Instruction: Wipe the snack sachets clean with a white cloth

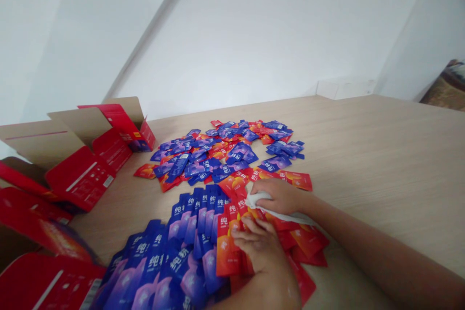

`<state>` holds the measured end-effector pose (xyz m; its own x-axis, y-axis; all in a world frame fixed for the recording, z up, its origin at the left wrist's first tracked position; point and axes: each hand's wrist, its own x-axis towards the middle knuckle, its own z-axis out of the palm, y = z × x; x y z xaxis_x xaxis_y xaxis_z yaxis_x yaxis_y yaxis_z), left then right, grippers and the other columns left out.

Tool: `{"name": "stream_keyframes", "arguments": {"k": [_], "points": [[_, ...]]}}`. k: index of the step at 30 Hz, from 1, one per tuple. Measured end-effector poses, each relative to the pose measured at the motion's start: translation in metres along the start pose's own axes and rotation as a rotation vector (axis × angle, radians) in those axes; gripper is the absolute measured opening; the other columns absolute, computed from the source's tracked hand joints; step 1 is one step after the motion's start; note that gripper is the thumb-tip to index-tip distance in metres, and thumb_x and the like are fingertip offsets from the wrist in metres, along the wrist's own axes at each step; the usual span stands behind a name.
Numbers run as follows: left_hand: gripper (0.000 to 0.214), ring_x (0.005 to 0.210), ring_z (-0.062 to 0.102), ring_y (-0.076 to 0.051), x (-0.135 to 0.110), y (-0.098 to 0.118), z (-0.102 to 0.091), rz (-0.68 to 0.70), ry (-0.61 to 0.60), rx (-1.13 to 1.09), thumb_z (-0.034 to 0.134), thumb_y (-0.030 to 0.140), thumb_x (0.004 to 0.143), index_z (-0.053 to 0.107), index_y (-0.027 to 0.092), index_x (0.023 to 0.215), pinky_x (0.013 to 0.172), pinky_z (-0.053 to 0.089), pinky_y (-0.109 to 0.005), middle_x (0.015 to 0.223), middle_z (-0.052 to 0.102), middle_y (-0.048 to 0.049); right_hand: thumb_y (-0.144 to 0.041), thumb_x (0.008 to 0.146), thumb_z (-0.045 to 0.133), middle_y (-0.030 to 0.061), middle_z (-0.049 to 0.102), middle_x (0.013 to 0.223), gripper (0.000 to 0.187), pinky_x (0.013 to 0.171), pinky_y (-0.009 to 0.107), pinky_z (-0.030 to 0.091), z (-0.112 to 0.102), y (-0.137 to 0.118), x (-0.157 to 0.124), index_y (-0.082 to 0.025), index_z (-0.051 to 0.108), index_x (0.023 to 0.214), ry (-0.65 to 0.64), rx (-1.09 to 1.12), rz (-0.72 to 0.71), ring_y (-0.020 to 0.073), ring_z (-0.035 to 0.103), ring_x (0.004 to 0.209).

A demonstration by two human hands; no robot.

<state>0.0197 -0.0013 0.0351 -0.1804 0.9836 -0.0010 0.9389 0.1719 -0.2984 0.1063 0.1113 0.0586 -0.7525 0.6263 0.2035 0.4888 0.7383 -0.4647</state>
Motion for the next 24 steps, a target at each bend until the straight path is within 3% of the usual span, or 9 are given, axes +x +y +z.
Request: {"name": "stream_keyframes", "arguments": {"k": [4, 10, 13, 17, 19, 24], "points": [[0.047, 0.103, 0.056, -0.037, 0.002, 0.000, 0.001, 0.007, 0.029, 0.107, 0.040, 0.000, 0.081, 0.056, 0.019, 0.121, 0.080, 0.048, -0.052, 0.126, 0.052, -0.0207, -0.028, 0.079, 0.054, 0.0046, 0.062, 0.096, 0.024, 0.075, 0.027, 0.039, 0.008, -0.006, 0.000, -0.019, 0.057, 0.101, -0.081, -0.025, -0.047, 0.0189, 0.056, 0.086], [0.049, 0.103, 0.056, -0.037, 0.000, 0.000, 0.000, 0.010, 0.032, 0.132, 0.039, -0.002, 0.081, 0.056, 0.020, 0.121, 0.080, 0.048, -0.053, 0.125, 0.053, -0.0195, -0.026, 0.083, 0.049, 0.0042, 0.063, 0.093, 0.018, 0.072, 0.027, 0.038, 0.008, 0.007, 0.001, -0.019, 0.057, 0.097, 0.001, -0.092, 0.084, 0.0184, 0.056, 0.083], [0.050, 0.102, 0.057, -0.037, 0.000, 0.001, 0.004, 0.016, 0.057, 0.194, 0.040, -0.003, 0.080, 0.057, 0.022, 0.120, 0.079, 0.049, -0.053, 0.124, 0.054, -0.0188, -0.025, 0.081, 0.050, 0.0039, 0.063, 0.094, 0.019, 0.073, 0.026, 0.037, 0.003, 0.005, 0.000, -0.019, 0.056, 0.098, 0.042, -0.070, 0.077, 0.0177, 0.056, 0.084], [0.049, 0.100, 0.057, -0.038, 0.002, 0.004, 0.009, 0.018, 0.054, 0.209, 0.039, -0.001, 0.081, 0.057, 0.023, 0.120, 0.077, 0.049, -0.054, 0.124, 0.054, -0.0193, -0.026, 0.078, 0.054, 0.0030, 0.063, 0.091, 0.020, 0.070, 0.025, 0.037, 0.005, -0.001, 0.000, -0.019, 0.057, 0.097, -0.050, -0.067, -0.030, 0.0172, 0.056, 0.081], [0.049, 0.100, 0.057, -0.038, 0.003, 0.005, 0.010, 0.008, 0.052, 0.207, 0.040, 0.000, 0.081, 0.057, 0.024, 0.120, 0.077, 0.049, -0.054, 0.124, 0.054, -0.0185, -0.027, 0.079, 0.053, 0.0035, 0.063, 0.090, 0.018, 0.068, 0.025, 0.036, 0.008, 0.001, 0.000, -0.019, 0.057, 0.095, -0.081, -0.123, -0.015, 0.0177, 0.055, 0.079], [0.050, 0.101, 0.057, -0.038, 0.004, 0.005, 0.012, 0.001, 0.060, 0.184, 0.041, -0.001, 0.079, 0.058, 0.024, 0.119, 0.078, 0.049, -0.054, 0.125, 0.054, -0.0182, -0.027, 0.081, 0.050, 0.0043, 0.063, 0.092, 0.017, 0.070, 0.026, 0.037, 0.003, 0.002, -0.001, -0.019, 0.056, 0.095, 0.006, -0.138, 0.067, 0.0181, 0.056, 0.082]]}}
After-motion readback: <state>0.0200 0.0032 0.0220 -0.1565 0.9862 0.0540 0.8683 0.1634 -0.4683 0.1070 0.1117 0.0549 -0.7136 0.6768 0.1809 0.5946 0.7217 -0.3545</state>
